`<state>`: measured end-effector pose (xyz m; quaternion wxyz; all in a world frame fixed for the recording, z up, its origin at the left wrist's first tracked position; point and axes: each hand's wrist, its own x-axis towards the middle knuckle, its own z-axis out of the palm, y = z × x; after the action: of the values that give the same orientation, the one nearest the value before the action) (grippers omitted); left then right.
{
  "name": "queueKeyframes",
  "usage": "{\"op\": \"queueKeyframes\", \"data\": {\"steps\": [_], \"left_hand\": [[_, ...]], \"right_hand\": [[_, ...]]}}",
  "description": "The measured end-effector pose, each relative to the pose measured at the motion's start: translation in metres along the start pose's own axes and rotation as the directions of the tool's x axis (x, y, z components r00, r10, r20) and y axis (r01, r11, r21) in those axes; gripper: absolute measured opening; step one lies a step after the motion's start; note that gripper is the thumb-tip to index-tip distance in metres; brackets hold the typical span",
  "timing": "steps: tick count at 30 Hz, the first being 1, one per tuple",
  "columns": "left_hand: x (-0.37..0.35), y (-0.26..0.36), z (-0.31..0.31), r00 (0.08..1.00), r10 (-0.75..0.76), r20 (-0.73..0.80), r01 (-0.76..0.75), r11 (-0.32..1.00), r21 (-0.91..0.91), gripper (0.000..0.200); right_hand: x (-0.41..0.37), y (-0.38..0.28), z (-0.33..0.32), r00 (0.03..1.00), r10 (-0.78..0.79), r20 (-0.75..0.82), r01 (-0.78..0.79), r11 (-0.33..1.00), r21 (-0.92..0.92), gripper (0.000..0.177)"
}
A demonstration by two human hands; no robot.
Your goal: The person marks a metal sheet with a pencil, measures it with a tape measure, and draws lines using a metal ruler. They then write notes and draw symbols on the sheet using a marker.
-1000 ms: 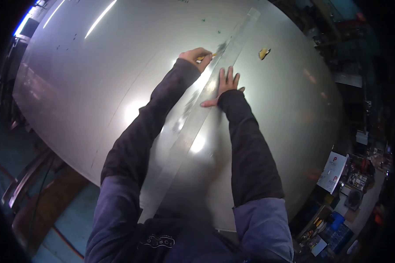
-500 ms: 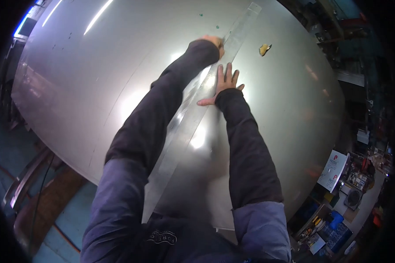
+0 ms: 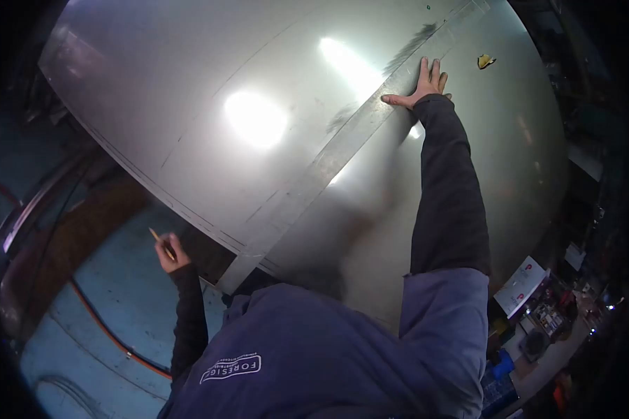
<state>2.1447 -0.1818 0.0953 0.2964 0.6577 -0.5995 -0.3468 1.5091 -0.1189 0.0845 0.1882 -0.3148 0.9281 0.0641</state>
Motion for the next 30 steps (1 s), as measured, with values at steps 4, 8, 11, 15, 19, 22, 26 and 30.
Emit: {"op": "queueKeyframes", "data": {"steps": [4,8,11,15,19,22,26,30], "left_hand": [[-0.063,-0.052,-0.024,0.810,-0.333,0.482,0.322,0.941,0.108,0.023],[-0.077,0.000,0.007,0.681,-0.218,0.699,0.110,0.974,0.196,0.024],[-0.074,0.005,0.012,0.676,-0.238,0.698,0.123,0.970,0.211,0.026],[-0.073,-0.003,0.011,0.685,-0.210,0.697,0.153,0.978,0.144,0.024],[-0.071,-0.015,0.010,0.662,-0.207,0.720,0.127,0.978,0.164,0.022],[-0.069,-0.017,0.009,0.650,-0.180,0.738,0.128,0.984,0.127,0.022],[-0.064,-0.009,0.011,0.621,-0.245,0.744,0.198,0.968,0.153,0.021],[-0.062,-0.009,0.014,0.623,-0.278,0.731,0.220,0.959,0.177,0.022]], "right_hand": [[-0.001,0.014,0.027,0.958,-0.097,-0.269,0.122,0.989,0.078,0.137],[-0.002,0.012,0.054,0.821,-0.160,-0.548,0.219,0.975,0.043,0.114],[-0.003,0.005,0.051,0.830,-0.132,-0.542,0.179,0.983,0.035,0.112],[-0.004,0.006,0.049,0.839,-0.141,-0.526,0.176,0.984,0.017,0.104],[-0.005,0.006,0.048,0.844,-0.126,-0.521,0.162,0.986,0.025,0.102],[-0.007,0.005,0.047,0.835,-0.126,-0.536,0.174,0.984,0.040,0.101],[-0.007,0.005,0.048,0.833,-0.116,-0.540,0.161,0.986,0.036,0.102],[-0.006,0.005,0.047,0.830,-0.119,-0.545,0.163,0.986,0.033,0.101]]}}
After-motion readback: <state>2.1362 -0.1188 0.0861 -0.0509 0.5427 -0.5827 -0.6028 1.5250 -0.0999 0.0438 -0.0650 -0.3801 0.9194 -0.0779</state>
